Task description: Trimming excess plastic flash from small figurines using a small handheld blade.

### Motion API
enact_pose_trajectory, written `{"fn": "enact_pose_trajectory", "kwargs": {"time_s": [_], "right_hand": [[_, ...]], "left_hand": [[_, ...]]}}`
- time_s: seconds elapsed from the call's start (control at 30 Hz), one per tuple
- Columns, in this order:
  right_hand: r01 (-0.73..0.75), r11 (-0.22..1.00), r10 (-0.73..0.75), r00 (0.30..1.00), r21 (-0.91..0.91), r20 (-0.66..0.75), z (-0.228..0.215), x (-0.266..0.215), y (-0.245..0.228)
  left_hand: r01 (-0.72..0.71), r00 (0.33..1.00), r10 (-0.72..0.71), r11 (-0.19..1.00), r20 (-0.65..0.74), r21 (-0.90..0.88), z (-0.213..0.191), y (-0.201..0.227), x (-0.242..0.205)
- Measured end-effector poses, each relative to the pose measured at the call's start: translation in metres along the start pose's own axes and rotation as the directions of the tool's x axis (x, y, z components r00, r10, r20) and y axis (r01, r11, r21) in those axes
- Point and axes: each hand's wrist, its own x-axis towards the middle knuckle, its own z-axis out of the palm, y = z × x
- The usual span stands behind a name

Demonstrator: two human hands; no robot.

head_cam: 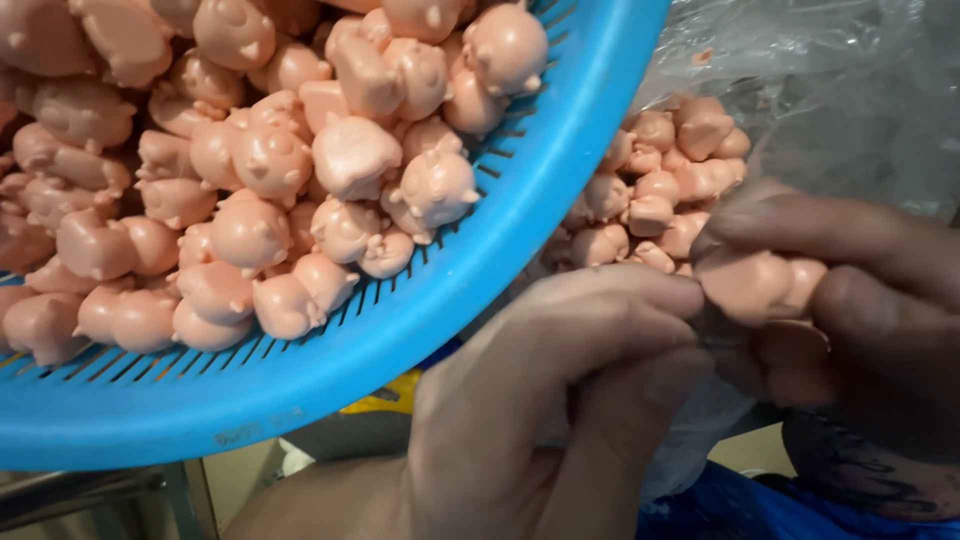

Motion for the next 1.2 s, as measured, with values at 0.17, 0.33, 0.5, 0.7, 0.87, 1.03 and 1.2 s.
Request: {"fn": "enact_pose_trajectory", "kwargs": {"time_s": [0.17,0.33,0.5,0.7,0.87,1.03,1.2], "right_hand": [[0.123,0.990,-0.125,0.992,0.070,0.034,-0.012,0.001,0.008],[0.148,0.989,-0.145,0.986,-0.025,0.087,-0.003,0.004,-0.004],[0.215,0.969,-0.215,0.976,-0.119,0.013,-0.001,-0.002,0.001],[0.397,0.883,-0.426,0.902,-0.252,-0.072,0.005,0.004,0.002],[0.288,0.950,-0.300,0.948,-0.121,-0.105,0.001,0.002,0.003],[0.228,0.965,-0.236,0.971,-0.131,-0.046,0.009,0.003,0.000],[0.367,0.858,-0.389,0.921,-0.359,0.012,0.007,0.001,0.009]], "left_hand": [[-0.166,0.985,0.152,0.965,0.080,0.203,0.006,0.002,0.002],[-0.244,0.965,0.207,0.932,0.158,0.268,0.010,0.003,0.001],[-0.312,0.947,0.272,0.905,0.170,0.289,0.017,0.008,-0.004],[-0.389,0.916,0.309,0.839,0.256,0.380,0.028,0.008,0.000],[-0.506,0.859,0.371,0.722,0.354,0.472,0.023,0.003,0.004],[-0.604,0.796,0.452,0.643,0.403,0.471,0.020,-0.009,0.005],[-0.588,0.809,0.468,0.672,0.356,0.451,0.022,-0.005,0.004]]}}
